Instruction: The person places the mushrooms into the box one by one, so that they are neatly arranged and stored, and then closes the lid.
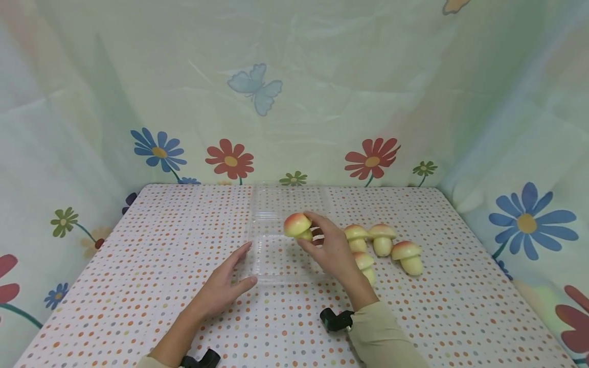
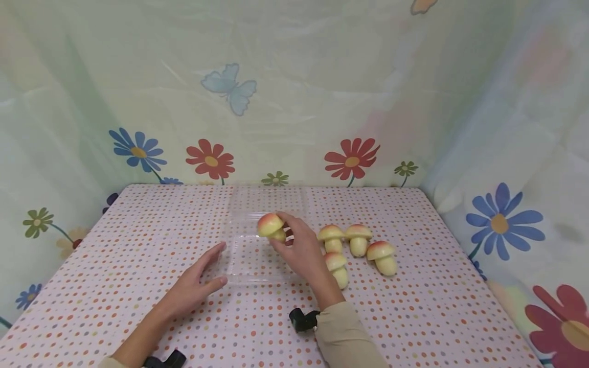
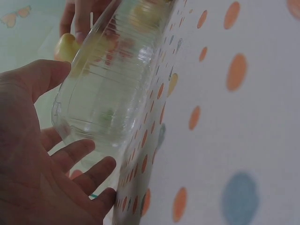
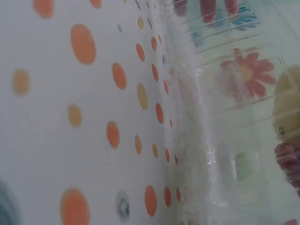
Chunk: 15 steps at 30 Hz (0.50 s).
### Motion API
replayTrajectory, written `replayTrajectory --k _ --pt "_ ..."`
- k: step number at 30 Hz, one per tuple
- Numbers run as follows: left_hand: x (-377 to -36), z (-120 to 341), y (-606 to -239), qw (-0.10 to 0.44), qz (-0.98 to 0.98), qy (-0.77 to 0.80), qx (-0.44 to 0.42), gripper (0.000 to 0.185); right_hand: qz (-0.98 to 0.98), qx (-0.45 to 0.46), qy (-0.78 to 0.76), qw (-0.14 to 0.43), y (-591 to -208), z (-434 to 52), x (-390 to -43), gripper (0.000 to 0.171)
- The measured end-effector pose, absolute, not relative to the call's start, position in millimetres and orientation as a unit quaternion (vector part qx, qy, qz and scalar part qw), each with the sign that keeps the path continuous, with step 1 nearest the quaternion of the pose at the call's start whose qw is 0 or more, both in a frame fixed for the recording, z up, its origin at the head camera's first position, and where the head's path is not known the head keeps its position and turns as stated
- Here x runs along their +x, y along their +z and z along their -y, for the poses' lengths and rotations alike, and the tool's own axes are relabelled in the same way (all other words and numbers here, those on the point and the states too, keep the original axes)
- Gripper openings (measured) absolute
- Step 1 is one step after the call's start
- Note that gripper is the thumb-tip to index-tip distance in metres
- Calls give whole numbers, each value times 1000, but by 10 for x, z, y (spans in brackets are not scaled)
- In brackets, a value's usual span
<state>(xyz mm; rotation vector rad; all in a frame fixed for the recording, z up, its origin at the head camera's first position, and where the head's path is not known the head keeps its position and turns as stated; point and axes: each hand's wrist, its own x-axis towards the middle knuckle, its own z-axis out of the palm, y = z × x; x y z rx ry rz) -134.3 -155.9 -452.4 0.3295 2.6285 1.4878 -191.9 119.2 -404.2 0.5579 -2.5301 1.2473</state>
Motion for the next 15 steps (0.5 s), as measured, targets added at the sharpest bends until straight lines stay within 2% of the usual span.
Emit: replayTrajectory --k 10,15 --pt "-1355 1542 -4531 47 -865 488 108 78 875 178 440 99 -4088 -1068 -1981 63" --pt "-1354 1538 -4547 44 -867 485 105 78 870 192 441 104 -4106 -997 -2010 62"
